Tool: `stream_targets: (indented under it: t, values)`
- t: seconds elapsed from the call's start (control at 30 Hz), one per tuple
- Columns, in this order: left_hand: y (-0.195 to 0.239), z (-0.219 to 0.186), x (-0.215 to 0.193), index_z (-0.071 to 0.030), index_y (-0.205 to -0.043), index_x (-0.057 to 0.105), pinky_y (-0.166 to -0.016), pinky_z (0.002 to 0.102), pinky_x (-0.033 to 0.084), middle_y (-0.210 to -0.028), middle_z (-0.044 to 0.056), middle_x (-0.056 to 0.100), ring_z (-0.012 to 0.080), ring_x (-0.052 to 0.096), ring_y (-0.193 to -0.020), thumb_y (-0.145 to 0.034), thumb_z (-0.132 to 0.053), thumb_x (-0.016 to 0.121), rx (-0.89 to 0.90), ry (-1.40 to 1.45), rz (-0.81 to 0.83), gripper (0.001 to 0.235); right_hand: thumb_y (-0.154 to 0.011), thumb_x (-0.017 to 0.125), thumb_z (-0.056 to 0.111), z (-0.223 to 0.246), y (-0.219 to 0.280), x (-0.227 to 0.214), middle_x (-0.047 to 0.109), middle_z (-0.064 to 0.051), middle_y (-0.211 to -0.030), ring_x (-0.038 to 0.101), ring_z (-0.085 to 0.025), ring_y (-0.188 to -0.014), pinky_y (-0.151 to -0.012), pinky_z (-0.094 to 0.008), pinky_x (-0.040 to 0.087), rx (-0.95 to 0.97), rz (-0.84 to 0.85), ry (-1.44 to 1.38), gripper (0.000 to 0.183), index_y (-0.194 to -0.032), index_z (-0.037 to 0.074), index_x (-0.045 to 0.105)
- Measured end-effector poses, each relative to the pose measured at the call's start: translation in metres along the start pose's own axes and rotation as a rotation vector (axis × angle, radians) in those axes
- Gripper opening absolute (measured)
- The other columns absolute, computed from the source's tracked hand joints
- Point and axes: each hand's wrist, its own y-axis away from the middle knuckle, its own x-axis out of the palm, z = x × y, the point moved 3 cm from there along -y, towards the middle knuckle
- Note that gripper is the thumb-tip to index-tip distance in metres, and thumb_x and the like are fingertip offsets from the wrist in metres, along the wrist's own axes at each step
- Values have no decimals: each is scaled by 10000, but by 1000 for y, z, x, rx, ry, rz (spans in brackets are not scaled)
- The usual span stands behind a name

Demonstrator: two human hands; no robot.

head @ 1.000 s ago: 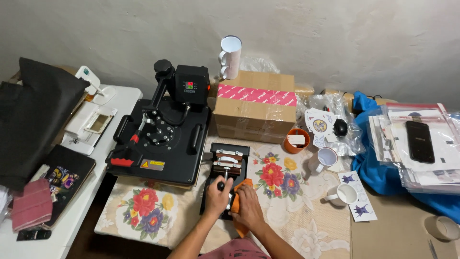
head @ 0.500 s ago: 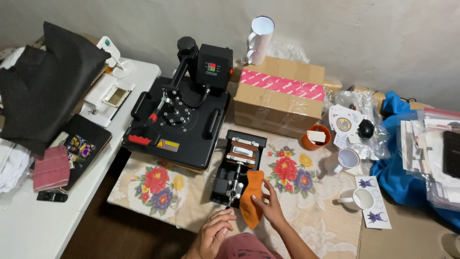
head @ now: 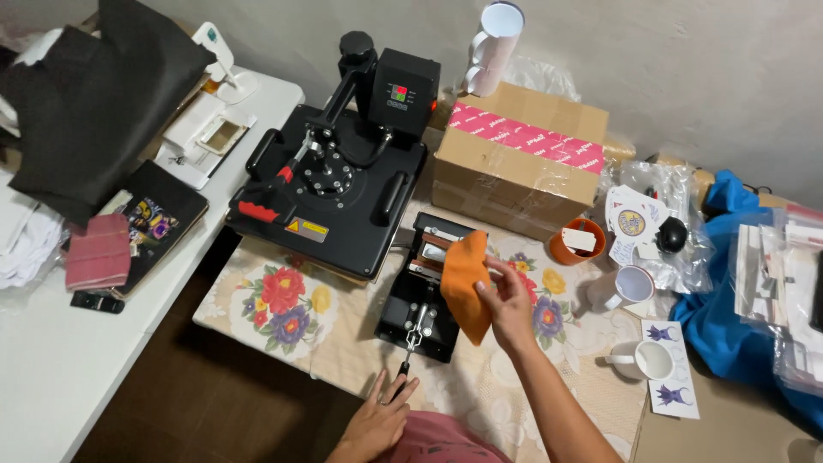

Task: The person is preparing ceramic mugs for sublimation printing by carefully aligning printed designs and securing them with heat-resistant tape from a dispenser.

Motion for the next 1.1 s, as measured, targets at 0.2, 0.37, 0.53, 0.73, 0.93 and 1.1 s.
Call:
stream_targets:
  t: [0.2, 0.37, 0.53, 0.73, 0.93, 1.1]
  values:
    - [-8, 4, 7, -54, -1008, 778, -1371, 713, -18, -1871, 125, 337, 382, 193, -1738, -1049, -101, 617, -106, 67, 247, 172, -997, 868, 225, -31, -98, 34, 674, -68, -1471, 673, -241, -1323, -1027, -365, 592, -281, 133, 698, 347, -1339, 182, 829]
    - [1, -10, 25, 9, -896, 753, -1331, 782, 127, -1715, 307, 524, 508, 288, -1692, -950, 37, 703, -75, -8, 105, 79, -911, 715, 467, -56, -130, 43, 702, -120, -1135, 626, -417, -1100, -864, -535, 594, -317, 220, 1558, 477, -1312, 258, 866]
    - [-1, -19, 15, 22, -858, 734, -1302, 782, 272, -1363, 311, 716, 527, 369, -1654, -969, 54, 679, -110, 59, -104, 128, -892, 693, 372, -19, -124, 51, 741, -96, -1151, 735, -369, -1029, -766, -514, 615, -76, 339, 1625, 297, -1090, 194, 826]
    - [-2, -22, 1, -56, -916, 770, -1329, 698, 269, -941, 141, 752, 433, 356, -1692, -975, -10, 663, -179, 133, -1, 131, -788, 737, 297, -14, -77, -31, 724, -63, -926, 697, -323, -806, -633, -474, 472, 67, 235, 1482, 178, -889, 171, 661]
    - [-27, -23, -17, -47, -866, 768, -1151, 541, 472, -903, 105, 742, 411, 571, -1309, -992, -47, 716, -84, 92, -118, 137, -884, 786, 313, -53, -11, -125, 716, -47, -1029, 684, -270, -945, -742, -447, 498, 232, 66, 1346, 205, -982, 188, 657]
    - [-98, -38, -45, -78, -873, 693, -935, 442, 551, -889, 95, 678, 321, 675, -1015, -984, -43, 737, 6, 129, -252, 125, -909, 782, 293, -92, 37, -175, 721, -39, -1160, 677, -286, -1027, -764, -466, 524, 200, -88, 1243, 272, -1158, 200, 725]
